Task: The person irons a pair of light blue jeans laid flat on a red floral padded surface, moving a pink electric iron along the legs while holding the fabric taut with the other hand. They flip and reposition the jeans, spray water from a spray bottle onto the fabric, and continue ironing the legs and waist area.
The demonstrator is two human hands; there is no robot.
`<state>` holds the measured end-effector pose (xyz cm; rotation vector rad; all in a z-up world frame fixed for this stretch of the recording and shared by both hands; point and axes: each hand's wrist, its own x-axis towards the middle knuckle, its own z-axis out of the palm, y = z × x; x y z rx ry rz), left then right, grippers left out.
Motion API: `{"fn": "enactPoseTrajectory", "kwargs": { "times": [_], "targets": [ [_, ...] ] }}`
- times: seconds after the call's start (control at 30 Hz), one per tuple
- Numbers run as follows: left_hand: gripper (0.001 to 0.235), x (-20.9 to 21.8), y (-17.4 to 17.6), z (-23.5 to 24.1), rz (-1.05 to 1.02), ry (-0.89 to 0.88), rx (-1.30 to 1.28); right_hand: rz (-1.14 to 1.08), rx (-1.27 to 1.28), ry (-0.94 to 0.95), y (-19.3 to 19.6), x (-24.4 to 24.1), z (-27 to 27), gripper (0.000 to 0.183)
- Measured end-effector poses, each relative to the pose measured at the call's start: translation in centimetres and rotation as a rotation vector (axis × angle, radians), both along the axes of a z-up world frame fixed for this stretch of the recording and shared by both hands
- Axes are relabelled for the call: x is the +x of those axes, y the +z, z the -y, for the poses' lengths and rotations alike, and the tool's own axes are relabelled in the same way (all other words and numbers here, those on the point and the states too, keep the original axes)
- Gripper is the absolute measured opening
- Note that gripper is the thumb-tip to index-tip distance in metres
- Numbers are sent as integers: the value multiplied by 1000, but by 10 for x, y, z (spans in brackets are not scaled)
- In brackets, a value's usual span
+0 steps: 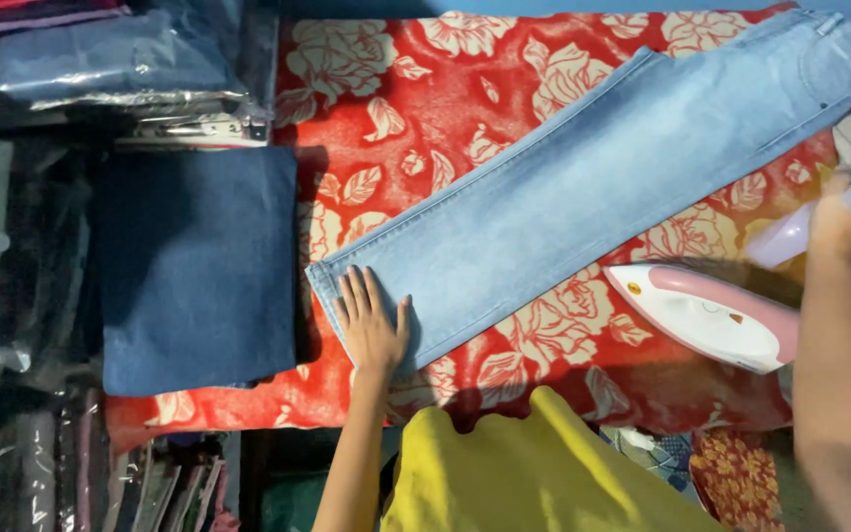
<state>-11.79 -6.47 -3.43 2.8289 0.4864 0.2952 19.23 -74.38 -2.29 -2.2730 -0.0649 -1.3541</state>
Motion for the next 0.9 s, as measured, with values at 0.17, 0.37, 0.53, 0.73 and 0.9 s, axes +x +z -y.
{"fn": "enactPoseTrajectory", "kwargs": {
  "times": [0.17, 0.37, 0.53, 0.73, 0.9],
  "targets": [
    [83, -11, 4, -17, -4, 16, 36, -589, 387, -154, 64, -17, -68, 34],
    [59, -27, 7, -38, 253, 1, -326, -883, 235, 818, 150, -189, -347, 11],
    [51, -31, 14, -38, 454, -15, -553, -1109, 192, 1155, 139, -275, -446, 6],
    [49, -31, 10, -39, 489, -38, -542, -1027, 241, 937, 104, -280, -431, 5],
    [48, -29, 3, -41, 490, -37, -475, -979, 106, 596, 107, -277, -375, 15]
  ]
}}
